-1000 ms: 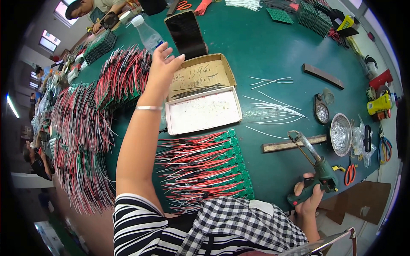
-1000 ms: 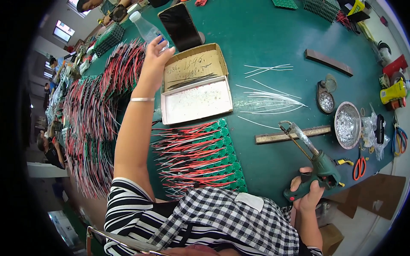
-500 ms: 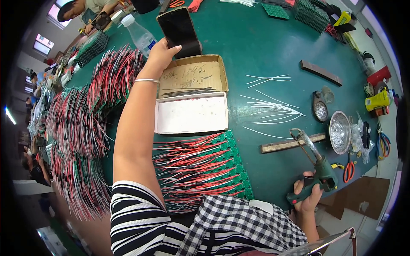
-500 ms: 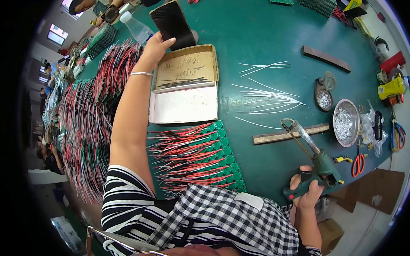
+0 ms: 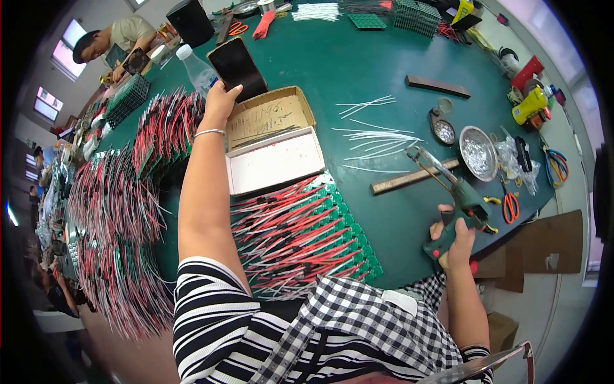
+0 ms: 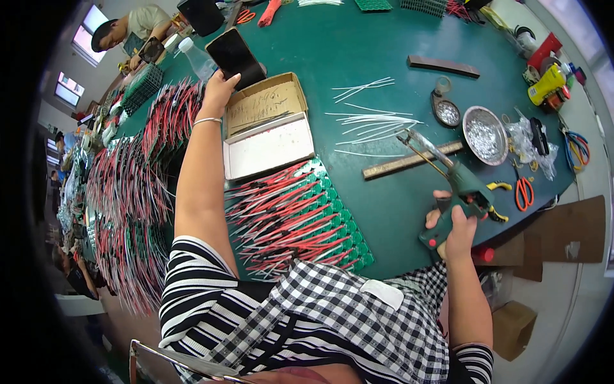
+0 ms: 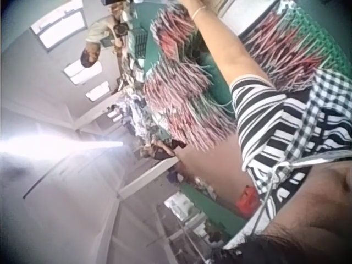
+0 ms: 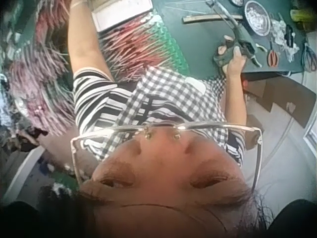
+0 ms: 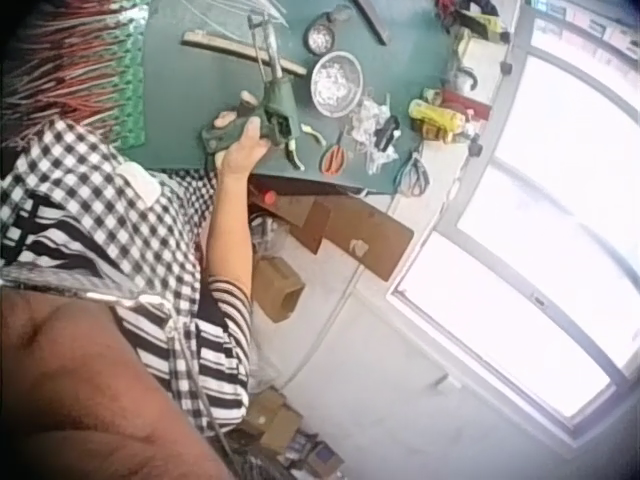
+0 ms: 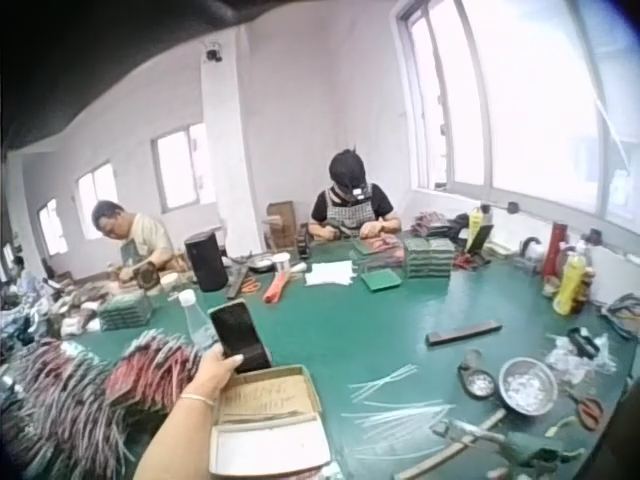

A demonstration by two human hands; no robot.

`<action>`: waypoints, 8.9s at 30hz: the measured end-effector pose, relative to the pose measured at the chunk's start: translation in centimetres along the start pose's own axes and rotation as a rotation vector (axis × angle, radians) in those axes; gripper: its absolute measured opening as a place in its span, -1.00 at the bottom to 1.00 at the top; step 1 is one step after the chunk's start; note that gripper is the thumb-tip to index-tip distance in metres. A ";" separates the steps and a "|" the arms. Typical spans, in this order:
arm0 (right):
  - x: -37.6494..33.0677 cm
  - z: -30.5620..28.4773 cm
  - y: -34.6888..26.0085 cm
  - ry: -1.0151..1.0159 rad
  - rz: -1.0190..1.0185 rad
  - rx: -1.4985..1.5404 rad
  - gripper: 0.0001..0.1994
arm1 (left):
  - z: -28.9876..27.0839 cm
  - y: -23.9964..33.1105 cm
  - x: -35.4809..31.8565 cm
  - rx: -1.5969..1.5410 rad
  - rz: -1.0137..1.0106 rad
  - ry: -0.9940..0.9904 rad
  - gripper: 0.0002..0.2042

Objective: The person applies heat to wires on small circuit boards with a hot air gun, then solders the connections with a soldering iron.

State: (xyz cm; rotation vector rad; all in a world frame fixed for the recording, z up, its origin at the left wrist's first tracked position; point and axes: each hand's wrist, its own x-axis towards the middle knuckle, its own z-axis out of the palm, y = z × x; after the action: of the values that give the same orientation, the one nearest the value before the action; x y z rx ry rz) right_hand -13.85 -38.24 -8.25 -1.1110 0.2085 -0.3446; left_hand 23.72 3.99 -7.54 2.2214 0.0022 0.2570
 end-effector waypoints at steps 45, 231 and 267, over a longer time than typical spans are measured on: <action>-2.7 -0.2 0.3 0.189 -0.045 -0.159 -0.82 | 10.1 11.3 -1.2 0.589 0.551 0.041 -0.54; -10.5 -2.5 -2.9 -0.471 -0.317 -1.132 -0.81 | 4.8 14.3 -35.0 0.121 0.615 -0.413 -0.82; -10.9 -2.9 -3.9 -0.336 -0.087 -0.958 -0.72 | 4.7 14.7 -34.7 0.155 0.603 -0.469 -0.86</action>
State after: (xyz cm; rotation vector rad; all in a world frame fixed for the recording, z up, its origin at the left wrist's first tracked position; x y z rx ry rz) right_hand -25.61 -38.10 -6.07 -2.1057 0.0124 -0.1142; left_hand -10.71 -11.94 -5.27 2.3369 -0.9368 0.0531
